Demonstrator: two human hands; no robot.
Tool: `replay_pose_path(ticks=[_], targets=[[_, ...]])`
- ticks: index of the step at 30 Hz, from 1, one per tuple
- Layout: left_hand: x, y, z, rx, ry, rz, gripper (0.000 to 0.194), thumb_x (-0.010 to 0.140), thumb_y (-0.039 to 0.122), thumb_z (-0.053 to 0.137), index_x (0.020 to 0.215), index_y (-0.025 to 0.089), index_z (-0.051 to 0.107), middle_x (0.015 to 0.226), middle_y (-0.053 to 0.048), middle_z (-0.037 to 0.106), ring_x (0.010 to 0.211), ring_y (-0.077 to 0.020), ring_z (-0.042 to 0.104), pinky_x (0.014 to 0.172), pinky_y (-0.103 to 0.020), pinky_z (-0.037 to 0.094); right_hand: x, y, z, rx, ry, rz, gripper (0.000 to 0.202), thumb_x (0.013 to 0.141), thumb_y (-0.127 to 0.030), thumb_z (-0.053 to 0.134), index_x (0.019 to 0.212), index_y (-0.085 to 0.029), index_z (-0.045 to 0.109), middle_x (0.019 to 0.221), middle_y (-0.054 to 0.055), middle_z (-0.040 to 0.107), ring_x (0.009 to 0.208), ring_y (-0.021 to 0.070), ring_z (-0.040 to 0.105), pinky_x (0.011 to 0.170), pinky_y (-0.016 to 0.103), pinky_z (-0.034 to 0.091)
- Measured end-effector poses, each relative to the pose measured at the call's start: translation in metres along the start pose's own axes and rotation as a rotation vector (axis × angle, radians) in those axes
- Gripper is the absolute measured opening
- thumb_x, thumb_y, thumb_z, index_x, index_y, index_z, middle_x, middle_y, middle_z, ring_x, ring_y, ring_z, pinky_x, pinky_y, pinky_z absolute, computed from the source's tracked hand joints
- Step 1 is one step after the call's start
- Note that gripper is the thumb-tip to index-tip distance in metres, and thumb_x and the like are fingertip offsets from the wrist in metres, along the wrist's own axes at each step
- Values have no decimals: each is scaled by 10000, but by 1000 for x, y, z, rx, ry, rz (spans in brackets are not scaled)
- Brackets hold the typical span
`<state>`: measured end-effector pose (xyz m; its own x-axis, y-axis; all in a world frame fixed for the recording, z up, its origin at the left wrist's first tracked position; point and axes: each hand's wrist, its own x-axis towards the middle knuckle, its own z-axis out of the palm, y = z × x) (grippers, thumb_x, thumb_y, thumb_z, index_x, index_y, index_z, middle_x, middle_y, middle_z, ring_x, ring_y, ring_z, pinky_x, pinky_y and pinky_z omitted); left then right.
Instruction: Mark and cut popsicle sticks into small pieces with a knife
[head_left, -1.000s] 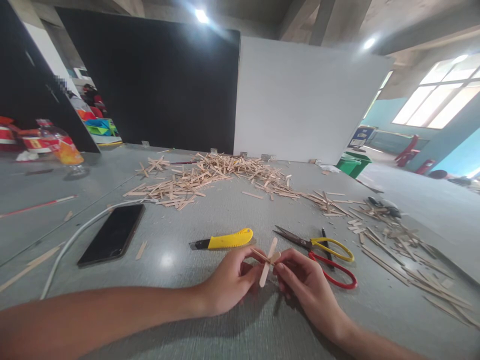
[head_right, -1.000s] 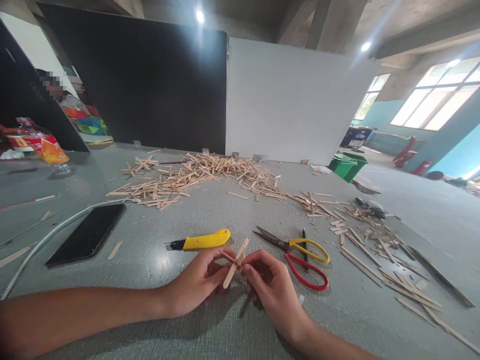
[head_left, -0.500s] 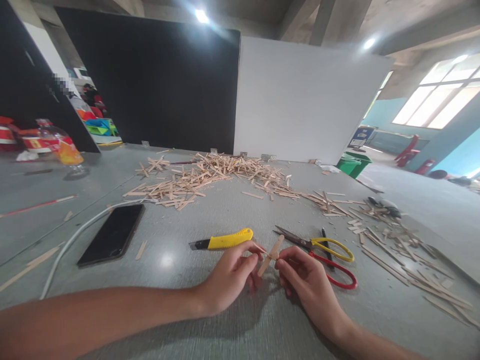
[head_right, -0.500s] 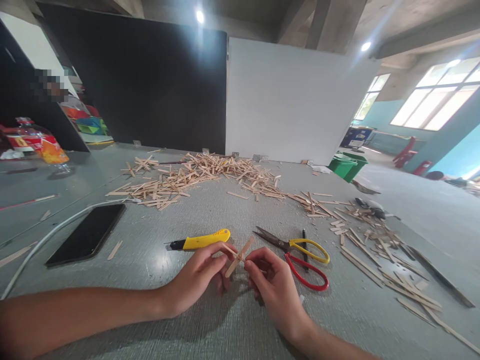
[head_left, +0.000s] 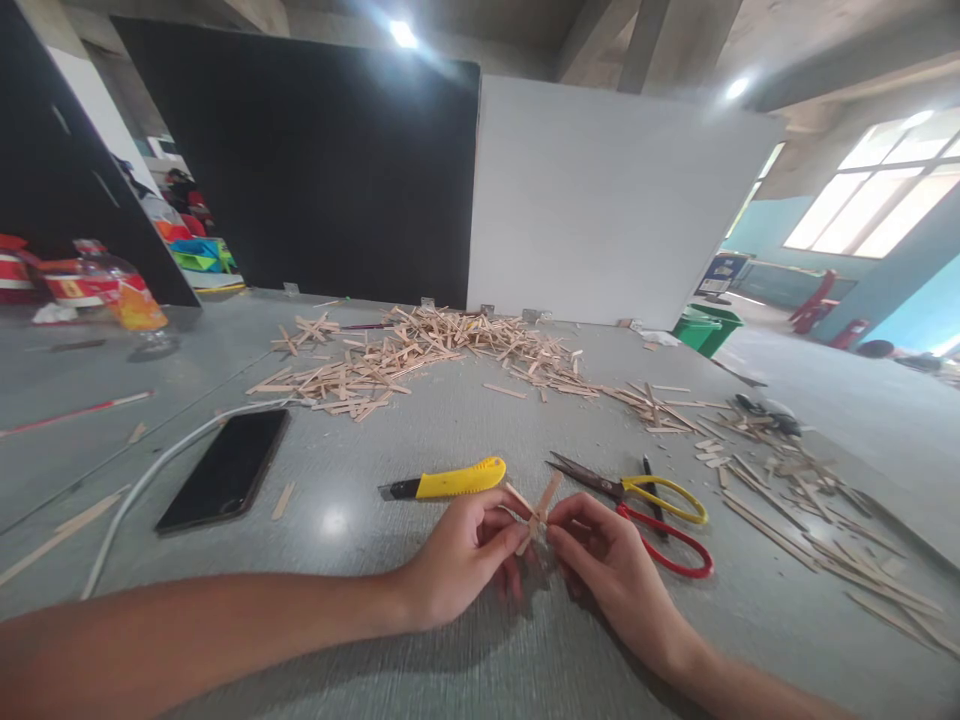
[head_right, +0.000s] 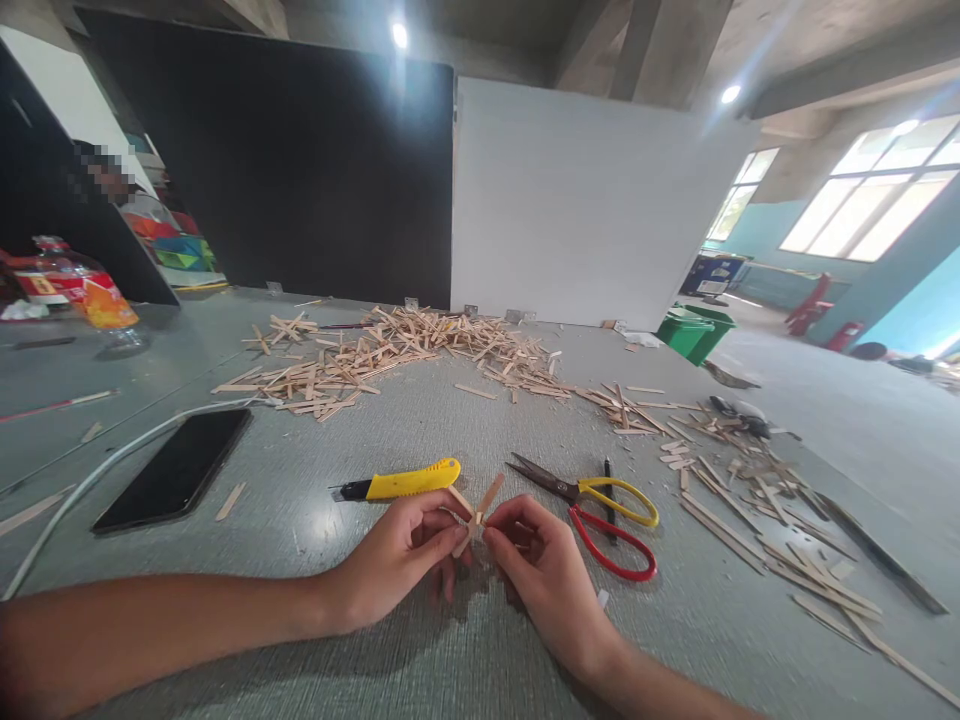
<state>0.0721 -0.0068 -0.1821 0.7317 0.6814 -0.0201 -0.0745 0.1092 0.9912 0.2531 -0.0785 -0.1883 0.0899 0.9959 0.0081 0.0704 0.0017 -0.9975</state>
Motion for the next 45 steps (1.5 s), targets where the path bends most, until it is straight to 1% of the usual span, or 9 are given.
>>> replay_pose_path(ticks=[5,12,19,28,33,36,38,42,45], targets=[[1,1,0,-7,-8,-16,396,920,532,711,978,165,575,767,1,665,491,-99,627,489,-207,507,-1,2,-1,29,-32,17,436,895,-622,723,909,-205,596,660,-45,576,513,81,457,454,191,358],[0,-1,0,-42,-4,27,391,934,518,702,985,149,584,815,-20,678,526,-112,653,501,-227,540,1,0,-1,9,7,-3,438,866,-602,767,832,-185,635,603,-29,592,470,89,486,425,199,388],[0,-1,2,-51,8,20,363,947,492,696,951,157,557,821,-18,675,533,-111,654,517,-240,558,-1,-6,-1,-21,-14,-37,496,954,-649,628,844,-168,677,591,0,614,486,97,491,469,221,388],[1,0,0,-10,-11,40,373,943,512,691,908,162,569,798,-16,656,568,-124,643,535,-248,537,0,1,-2,-31,-35,-10,433,916,-603,708,822,-188,626,604,-35,565,493,94,481,446,206,384],[1,3,2,17,-23,63,392,930,516,713,896,135,630,802,-32,638,677,-145,635,592,-248,512,-1,6,-2,-17,-56,-25,387,907,-556,747,867,-189,632,703,-4,625,540,95,484,461,209,389],[1,5,3,20,-23,63,399,933,522,706,873,136,626,779,-31,632,683,-153,629,606,-259,505,-2,4,-1,-3,-67,-3,392,914,-557,741,857,-190,614,691,-8,621,519,85,487,443,193,403],[1,5,3,17,-20,61,393,943,521,691,876,140,621,775,-34,641,673,-150,621,608,-261,499,-3,3,0,22,-66,-5,379,935,-566,710,926,-201,609,684,-23,610,509,88,510,432,186,423],[1,5,2,13,-5,72,362,945,501,680,873,158,589,784,-18,627,599,-116,562,579,-253,480,-2,2,1,113,3,0,488,950,-602,667,1248,-244,521,681,-50,627,427,97,494,355,190,422],[2,4,-1,17,-13,77,352,944,492,671,864,164,574,792,-15,616,567,-102,525,555,-247,463,1,2,1,70,4,16,469,914,-604,711,1110,-188,615,628,-39,614,430,83,488,381,181,421]])
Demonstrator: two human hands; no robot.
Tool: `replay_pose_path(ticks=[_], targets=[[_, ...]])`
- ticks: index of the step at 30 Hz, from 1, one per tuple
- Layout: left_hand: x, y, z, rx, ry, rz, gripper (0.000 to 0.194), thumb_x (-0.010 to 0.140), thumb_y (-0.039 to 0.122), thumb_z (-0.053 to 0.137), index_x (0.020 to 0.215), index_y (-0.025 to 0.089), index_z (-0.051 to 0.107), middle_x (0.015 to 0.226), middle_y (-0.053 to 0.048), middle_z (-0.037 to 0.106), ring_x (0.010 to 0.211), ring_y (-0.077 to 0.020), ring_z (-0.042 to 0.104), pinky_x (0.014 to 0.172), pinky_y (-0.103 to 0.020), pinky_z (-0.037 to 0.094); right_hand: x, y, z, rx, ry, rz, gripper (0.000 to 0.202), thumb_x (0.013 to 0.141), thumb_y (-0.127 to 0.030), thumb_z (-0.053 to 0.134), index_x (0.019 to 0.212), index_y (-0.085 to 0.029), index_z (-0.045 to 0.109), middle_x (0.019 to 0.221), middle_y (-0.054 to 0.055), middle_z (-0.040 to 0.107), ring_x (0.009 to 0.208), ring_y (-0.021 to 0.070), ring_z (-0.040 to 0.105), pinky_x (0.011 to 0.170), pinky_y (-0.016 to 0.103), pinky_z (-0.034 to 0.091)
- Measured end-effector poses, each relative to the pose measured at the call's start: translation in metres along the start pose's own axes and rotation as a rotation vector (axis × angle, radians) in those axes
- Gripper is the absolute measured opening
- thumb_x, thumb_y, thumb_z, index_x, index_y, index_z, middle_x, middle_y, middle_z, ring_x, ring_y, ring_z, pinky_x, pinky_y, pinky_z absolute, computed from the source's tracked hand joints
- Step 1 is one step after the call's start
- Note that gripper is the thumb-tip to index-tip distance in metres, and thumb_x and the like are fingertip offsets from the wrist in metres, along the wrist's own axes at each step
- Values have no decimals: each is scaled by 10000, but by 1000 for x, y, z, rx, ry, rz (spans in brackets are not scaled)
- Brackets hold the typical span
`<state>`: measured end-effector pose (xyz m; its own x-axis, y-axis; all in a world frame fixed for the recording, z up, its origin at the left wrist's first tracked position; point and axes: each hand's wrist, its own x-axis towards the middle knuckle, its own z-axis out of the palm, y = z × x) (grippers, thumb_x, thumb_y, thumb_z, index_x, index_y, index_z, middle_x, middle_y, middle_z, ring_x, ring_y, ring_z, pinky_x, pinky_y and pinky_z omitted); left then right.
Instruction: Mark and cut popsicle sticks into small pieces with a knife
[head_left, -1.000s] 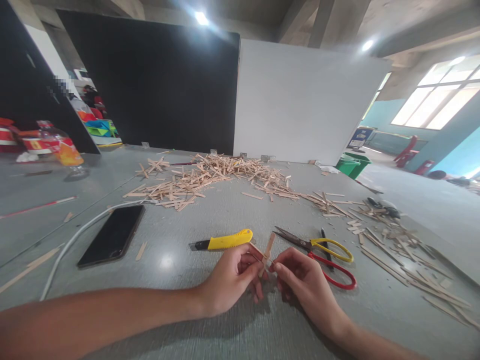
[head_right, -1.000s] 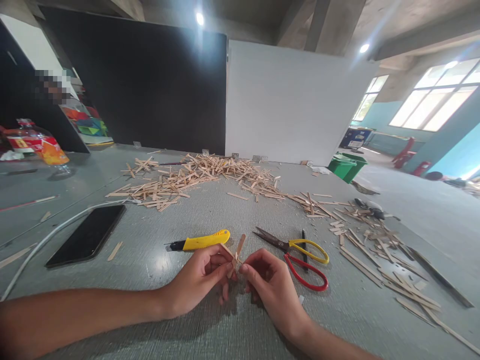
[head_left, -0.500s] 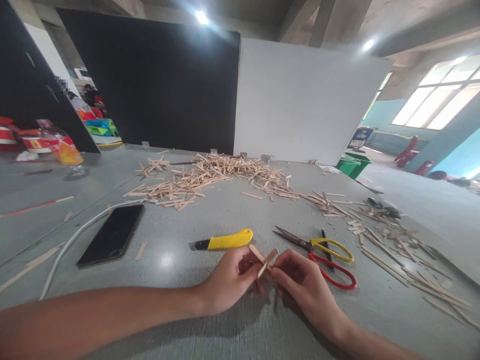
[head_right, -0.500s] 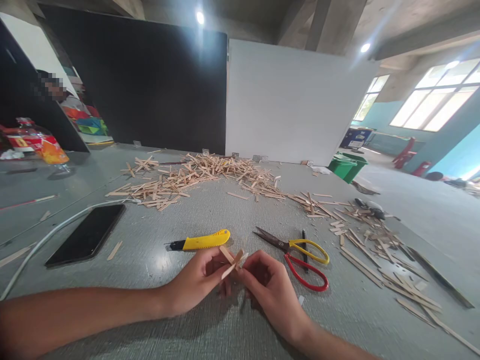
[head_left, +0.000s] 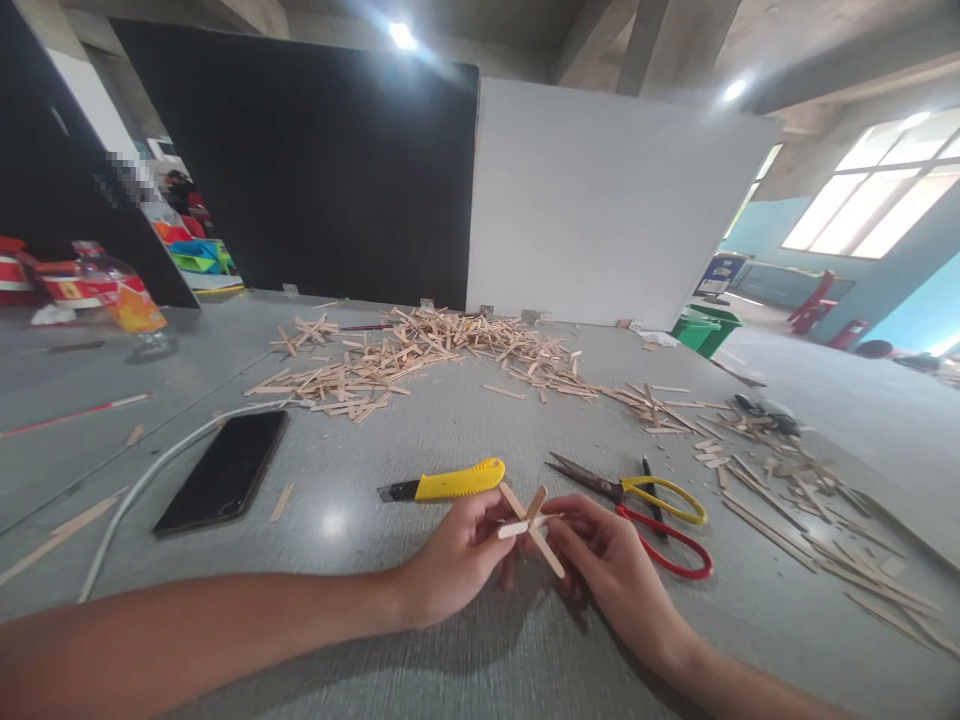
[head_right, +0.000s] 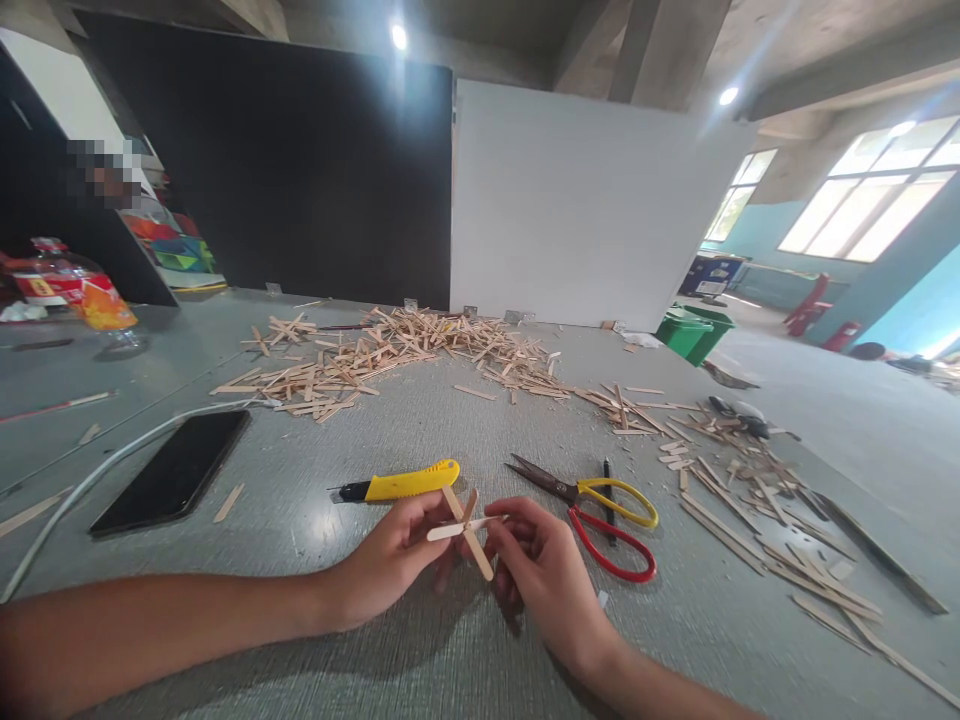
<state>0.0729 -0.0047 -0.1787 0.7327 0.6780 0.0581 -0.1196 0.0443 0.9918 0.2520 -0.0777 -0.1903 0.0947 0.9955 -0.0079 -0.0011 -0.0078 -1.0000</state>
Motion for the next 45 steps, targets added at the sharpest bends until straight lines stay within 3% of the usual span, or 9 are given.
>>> replay_pose_path(ticks=[5,9,13,17,23,27,32,37,45], targets=[[1,-5,-2,-4,-6,-8,308,970,468,620,912,169,576,730,14,581,542,-102,528,545,-239,473,2,-3,1,-55,3,-24,448,920,-621,691,878,-180,627,564,-38,588,419,76,487,388,174,400],[1,-2,-1,-17,-23,-53,289,985,434,546,1014,153,610,723,-5,612,571,-131,594,521,-229,489,2,-1,0,-46,35,-32,444,930,-622,677,880,-185,616,598,-29,614,407,80,509,372,176,406],[0,7,0,-33,-102,-69,405,1004,485,488,1064,122,658,809,-56,652,623,-148,646,517,-224,499,1,0,0,-27,28,-17,458,939,-644,649,892,-191,605,598,-37,606,372,87,533,337,171,401],[-1,7,-1,-56,-131,-46,489,968,573,596,1167,127,628,1048,-104,649,705,-160,683,535,-238,520,-1,-2,0,-31,21,5,462,930,-660,650,910,-202,591,580,-44,611,368,96,547,329,165,409],[-2,3,-2,-68,-148,-50,554,917,595,700,1182,121,594,943,-77,661,723,-165,676,583,-249,512,-2,-7,1,-74,-9,15,462,929,-663,646,916,-205,585,573,-47,624,381,102,564,354,174,438],[-3,1,-3,-65,-151,-54,567,885,579,750,1215,145,595,1158,-124,653,735,-142,663,580,-246,504,-2,-6,1,-107,-43,24,468,942,-666,628,906,-200,600,564,-46,607,405,94,544,384,176,430],[-4,-2,-5,-55,-167,-70,535,909,537,745,1233,154,562,933,-63,675,745,-166,662,591,-251,493,-1,-1,1,-95,-82,43,463,967,-657,600,904,-198,617,580,-45,609,413,93,548,394,182,448],[-5,-3,-5,-50,-163,-57,526,894,526,767,1214,164,560,1094,-96,665,749,-151,666,584,-247,491,-1,0,1,-108,-90,41,478,973,-660,589,887,-190,606,571,-42,606,404,82,529,395,172,427],[-6,-9,-6,-18,-129,-81,572,864,540,793,1239,180,554,852,-29,653,764,-183,664,598,-255,498,0,-3,1,-123,-104,6,454,976,-618,614,869,-178,647,609,-37,589,421,80,513,412,190,418]])
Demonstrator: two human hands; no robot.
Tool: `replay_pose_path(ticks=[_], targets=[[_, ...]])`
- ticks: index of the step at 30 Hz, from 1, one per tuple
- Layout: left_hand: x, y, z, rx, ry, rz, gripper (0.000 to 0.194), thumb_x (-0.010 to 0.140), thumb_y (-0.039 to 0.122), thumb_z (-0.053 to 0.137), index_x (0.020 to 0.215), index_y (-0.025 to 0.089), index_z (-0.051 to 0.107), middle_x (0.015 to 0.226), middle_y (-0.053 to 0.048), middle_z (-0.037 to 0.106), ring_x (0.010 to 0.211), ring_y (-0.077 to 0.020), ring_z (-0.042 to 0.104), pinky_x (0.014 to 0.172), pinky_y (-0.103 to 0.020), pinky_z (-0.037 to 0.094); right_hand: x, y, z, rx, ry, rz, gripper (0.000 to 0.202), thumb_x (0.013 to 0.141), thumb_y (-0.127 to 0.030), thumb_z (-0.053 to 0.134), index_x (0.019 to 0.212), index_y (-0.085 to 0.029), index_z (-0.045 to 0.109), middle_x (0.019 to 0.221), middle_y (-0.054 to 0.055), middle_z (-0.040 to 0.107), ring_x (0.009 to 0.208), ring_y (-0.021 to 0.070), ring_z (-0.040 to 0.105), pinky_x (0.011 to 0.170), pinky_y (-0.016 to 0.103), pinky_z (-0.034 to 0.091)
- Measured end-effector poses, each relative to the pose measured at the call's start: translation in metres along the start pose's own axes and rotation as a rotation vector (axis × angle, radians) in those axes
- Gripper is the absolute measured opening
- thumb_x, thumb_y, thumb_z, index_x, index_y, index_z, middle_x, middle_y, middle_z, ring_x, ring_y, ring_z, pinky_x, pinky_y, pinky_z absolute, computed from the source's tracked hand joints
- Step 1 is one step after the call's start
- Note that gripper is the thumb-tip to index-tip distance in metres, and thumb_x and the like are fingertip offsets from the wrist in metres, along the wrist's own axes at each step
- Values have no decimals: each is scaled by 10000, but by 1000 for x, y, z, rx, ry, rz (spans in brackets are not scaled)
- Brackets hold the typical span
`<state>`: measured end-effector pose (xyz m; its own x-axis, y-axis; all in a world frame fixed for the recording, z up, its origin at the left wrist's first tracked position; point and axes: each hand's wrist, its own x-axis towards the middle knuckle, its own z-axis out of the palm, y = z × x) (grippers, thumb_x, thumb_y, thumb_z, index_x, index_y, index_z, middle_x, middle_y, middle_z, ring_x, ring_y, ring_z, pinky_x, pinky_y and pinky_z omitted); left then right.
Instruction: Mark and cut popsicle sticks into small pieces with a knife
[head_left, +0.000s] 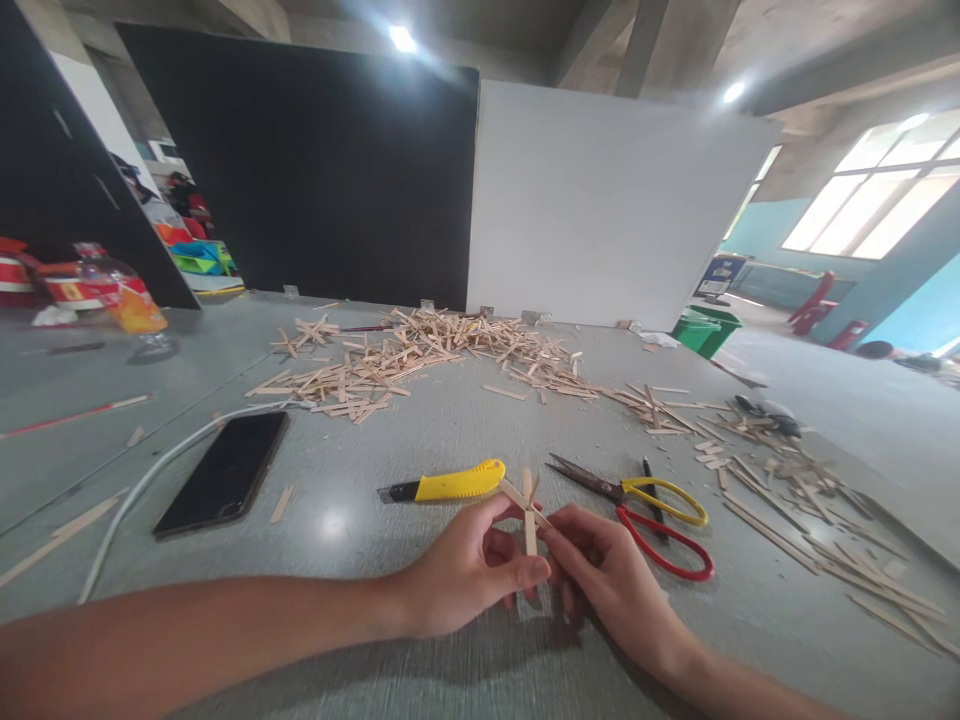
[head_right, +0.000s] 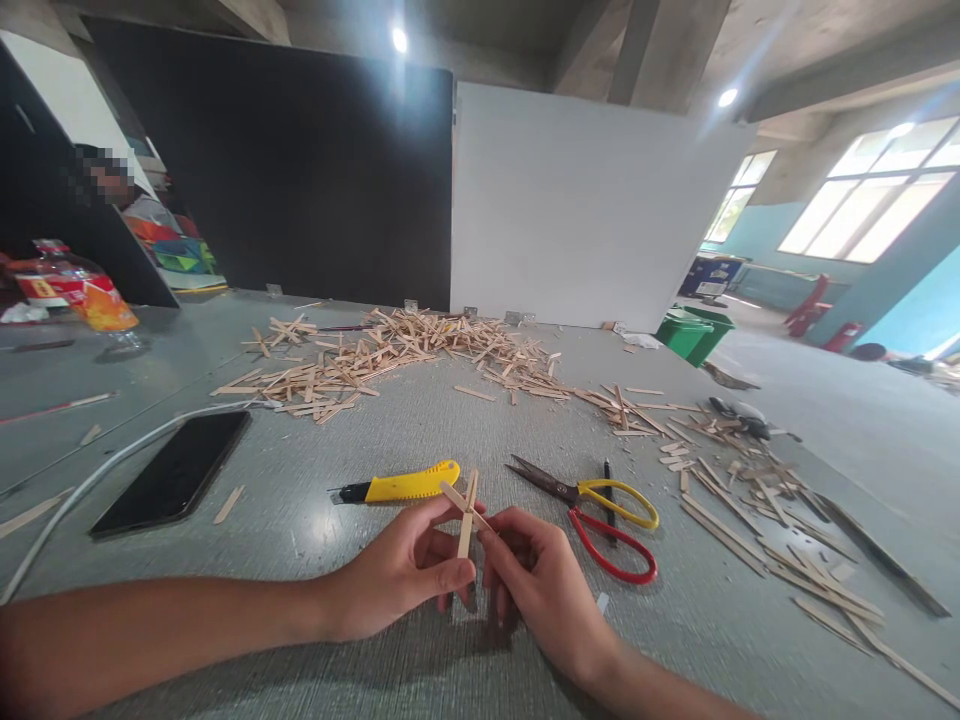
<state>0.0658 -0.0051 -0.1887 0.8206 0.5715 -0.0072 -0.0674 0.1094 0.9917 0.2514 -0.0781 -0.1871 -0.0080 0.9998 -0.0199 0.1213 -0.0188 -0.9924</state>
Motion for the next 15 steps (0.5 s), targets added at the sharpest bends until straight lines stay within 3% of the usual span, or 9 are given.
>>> replay_pose_path(ticks=[6,11,15], targets=[[0,0,0,46,41,-4,594,906,527,751,1345,194,528,901,-52,680,759,-179,655,596,-254,480,-1,-1,0,-10,46,-25,498,975,-644,584,807,-182,657,612,-16,602,448,96,518,429,209,395],[0,-3,-1,78,96,-14,630,904,535,747,1375,189,512,787,-10,664,676,-155,614,616,-264,476,1,2,-1,-48,70,-21,492,977,-644,577,905,-178,715,550,-22,567,457,115,475,449,234,374],[1,-7,1,73,178,-33,680,864,521,786,1370,179,486,763,-2,657,658,-164,619,616,-280,495,3,1,-3,-135,98,-97,395,986,-546,611,873,-188,734,728,24,633,625,158,546,568,275,440]])
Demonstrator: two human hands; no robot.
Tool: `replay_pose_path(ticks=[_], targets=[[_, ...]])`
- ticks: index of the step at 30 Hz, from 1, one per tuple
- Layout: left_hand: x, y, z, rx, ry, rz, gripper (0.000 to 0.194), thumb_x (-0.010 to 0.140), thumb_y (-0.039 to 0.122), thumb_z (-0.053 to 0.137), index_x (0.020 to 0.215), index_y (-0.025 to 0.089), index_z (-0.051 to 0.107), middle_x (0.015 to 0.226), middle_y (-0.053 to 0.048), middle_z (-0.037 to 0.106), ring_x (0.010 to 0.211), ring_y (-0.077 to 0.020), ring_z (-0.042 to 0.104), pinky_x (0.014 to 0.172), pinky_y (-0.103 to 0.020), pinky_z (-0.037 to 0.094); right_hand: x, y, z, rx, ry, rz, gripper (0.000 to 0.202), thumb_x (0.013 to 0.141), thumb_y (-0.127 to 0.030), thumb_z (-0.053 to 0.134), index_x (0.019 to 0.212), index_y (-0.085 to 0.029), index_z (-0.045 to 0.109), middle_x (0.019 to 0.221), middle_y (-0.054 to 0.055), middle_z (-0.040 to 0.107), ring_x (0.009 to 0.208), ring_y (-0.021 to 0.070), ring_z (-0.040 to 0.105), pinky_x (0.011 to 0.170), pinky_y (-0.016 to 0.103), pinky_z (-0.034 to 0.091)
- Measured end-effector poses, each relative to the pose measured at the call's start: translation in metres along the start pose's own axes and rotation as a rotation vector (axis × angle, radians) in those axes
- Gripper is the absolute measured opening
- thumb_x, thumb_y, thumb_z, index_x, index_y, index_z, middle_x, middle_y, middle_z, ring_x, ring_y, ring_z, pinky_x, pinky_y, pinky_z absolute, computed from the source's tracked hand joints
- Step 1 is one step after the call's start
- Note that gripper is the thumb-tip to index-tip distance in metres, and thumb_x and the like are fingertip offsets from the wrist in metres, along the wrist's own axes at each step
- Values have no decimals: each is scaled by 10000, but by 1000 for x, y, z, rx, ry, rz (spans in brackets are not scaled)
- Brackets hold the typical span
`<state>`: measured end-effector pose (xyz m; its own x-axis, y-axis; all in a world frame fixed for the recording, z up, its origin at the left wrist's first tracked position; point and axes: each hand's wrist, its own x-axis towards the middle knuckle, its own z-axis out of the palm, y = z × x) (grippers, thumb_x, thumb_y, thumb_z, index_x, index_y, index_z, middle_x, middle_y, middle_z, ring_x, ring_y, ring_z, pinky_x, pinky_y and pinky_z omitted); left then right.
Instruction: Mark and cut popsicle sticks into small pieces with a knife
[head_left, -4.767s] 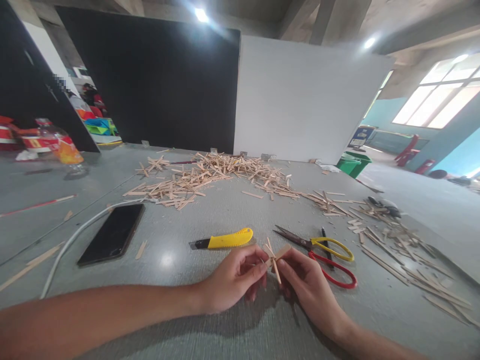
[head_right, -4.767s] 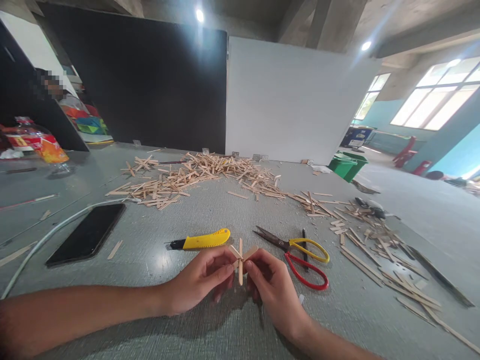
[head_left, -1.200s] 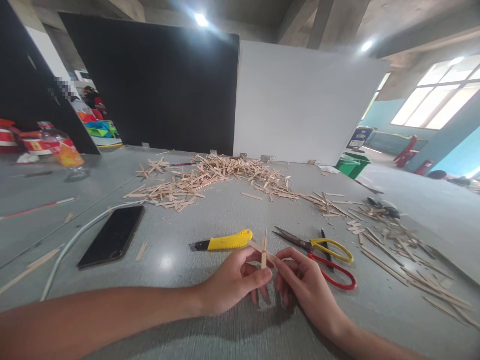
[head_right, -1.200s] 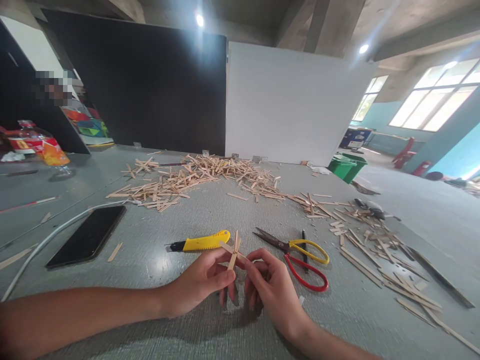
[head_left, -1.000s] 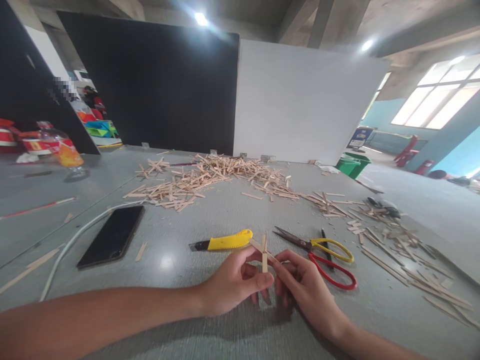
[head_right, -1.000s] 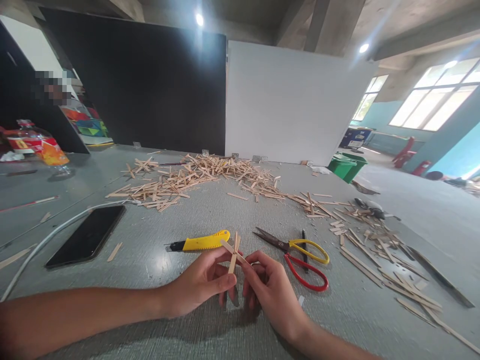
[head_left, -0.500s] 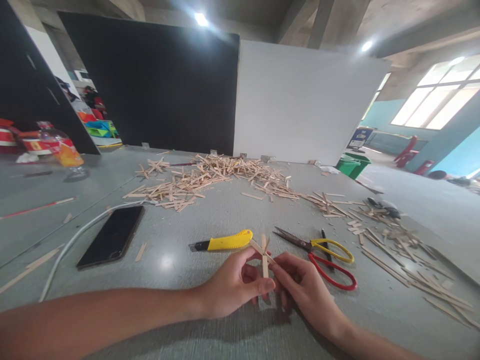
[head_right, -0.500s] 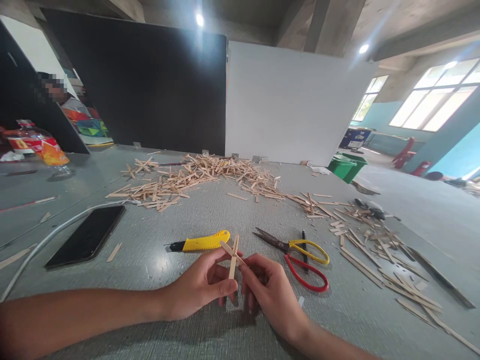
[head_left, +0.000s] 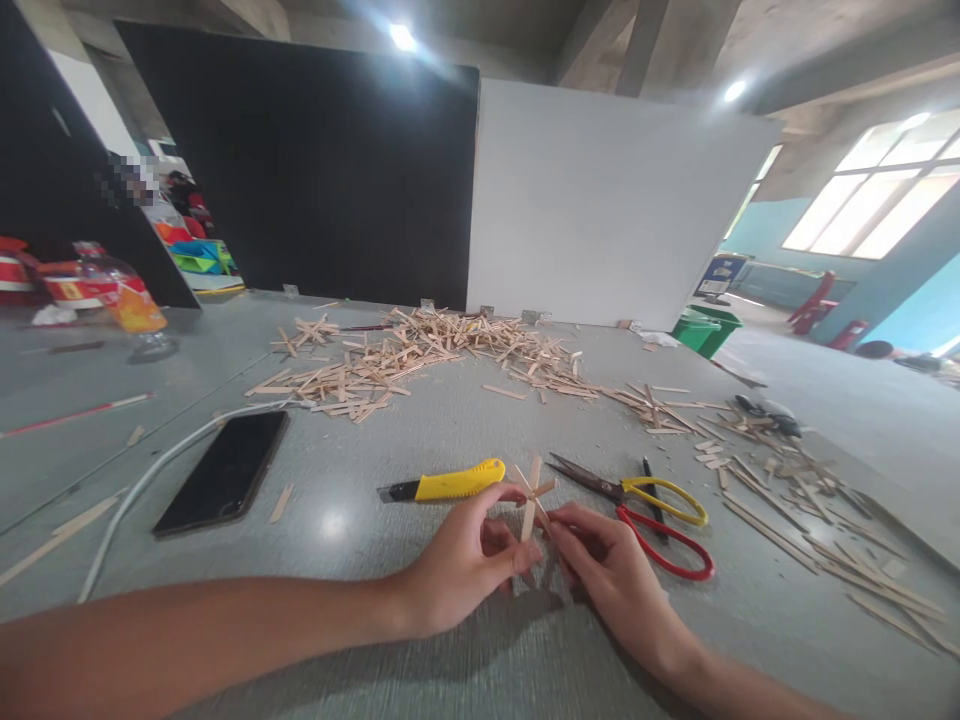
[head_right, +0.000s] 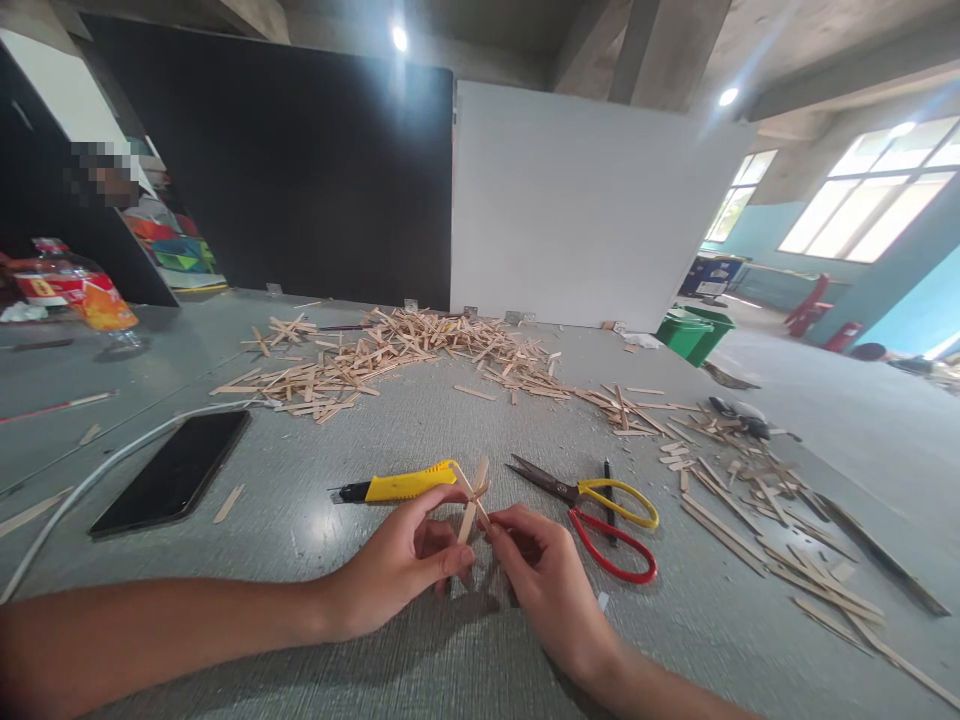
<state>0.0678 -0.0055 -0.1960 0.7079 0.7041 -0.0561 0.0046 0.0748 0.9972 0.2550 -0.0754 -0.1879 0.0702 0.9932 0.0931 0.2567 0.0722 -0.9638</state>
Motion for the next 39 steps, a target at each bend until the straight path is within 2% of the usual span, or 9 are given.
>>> replay_pose_path(ticks=[4,14,19,22,26,31,34,37,39], targets=[[1,-1,2,34,84,8,631,830,412,812,1347,178,536,830,-15,664,681,-170,637,636,-297,517,1,0,-2,-52,8,-62,341,1001,-469,596,852,-202,745,823,38,639,824,213,607,736,316,479],[2,-2,4,67,78,2,481,831,297,782,1254,185,581,721,41,594,603,-139,587,569,-250,480,0,3,-1,-60,-17,-28,223,979,-377,608,1021,-224,765,946,47,737,864,225,684,770,324,524],[2,2,5,144,105,112,406,808,198,757,1200,192,656,1234,-94,639,706,-119,610,591,-251,540,0,3,1,-158,-25,-82,153,963,-266,626,960,-228,774,865,25,730,719,176,609,646,285,458],[1,7,5,175,109,101,367,833,227,751,1187,190,663,1361,-126,597,771,-144,650,632,-276,569,-1,4,2,-206,-33,-83,132,944,-215,638,925,-234,767,837,15,729,676,166,571,622,285,428],[1,8,5,188,125,102,338,866,304,746,1170,183,660,1360,-140,605,835,-176,669,644,-284,562,-1,3,2,-214,-40,-67,148,937,-197,619,925,-236,761,844,16,731,694,174,578,639,295,435],[1,1,5,165,102,85,417,877,378,756,1211,157,640,1092,-116,694,748,-165,636,635,-284,518,-1,-1,2,-197,-47,-69,154,920,-189,607,907,-236,753,847,13,728,688,168,560,636,292,430],[2,-1,4,156,93,80,445,887,416,744,1221,150,620,1085,-120,687,728,-163,638,636,-293,510,-1,-1,3,-204,-49,-60,142,918,-201,610,911,-232,748,831,12,718,671,163,531,627,289,417],[1,1,3,173,61,77,424,934,488,683,1210,173,622,1044,-96,682,697,-156,628,619,-289,499,-4,1,2,-124,-15,-41,119,945,-321,645,937,-222,710,804,10,689,638,153,512,586,274,405],[1,3,3,181,52,74,421,944,531,664,1185,188,634,965,-65,667,696,-158,619,607,-278,487,-6,3,1,-2,63,19,352,988,-514,591,819,-209,644,676,-2,616,554,141,476,511,262,375]])
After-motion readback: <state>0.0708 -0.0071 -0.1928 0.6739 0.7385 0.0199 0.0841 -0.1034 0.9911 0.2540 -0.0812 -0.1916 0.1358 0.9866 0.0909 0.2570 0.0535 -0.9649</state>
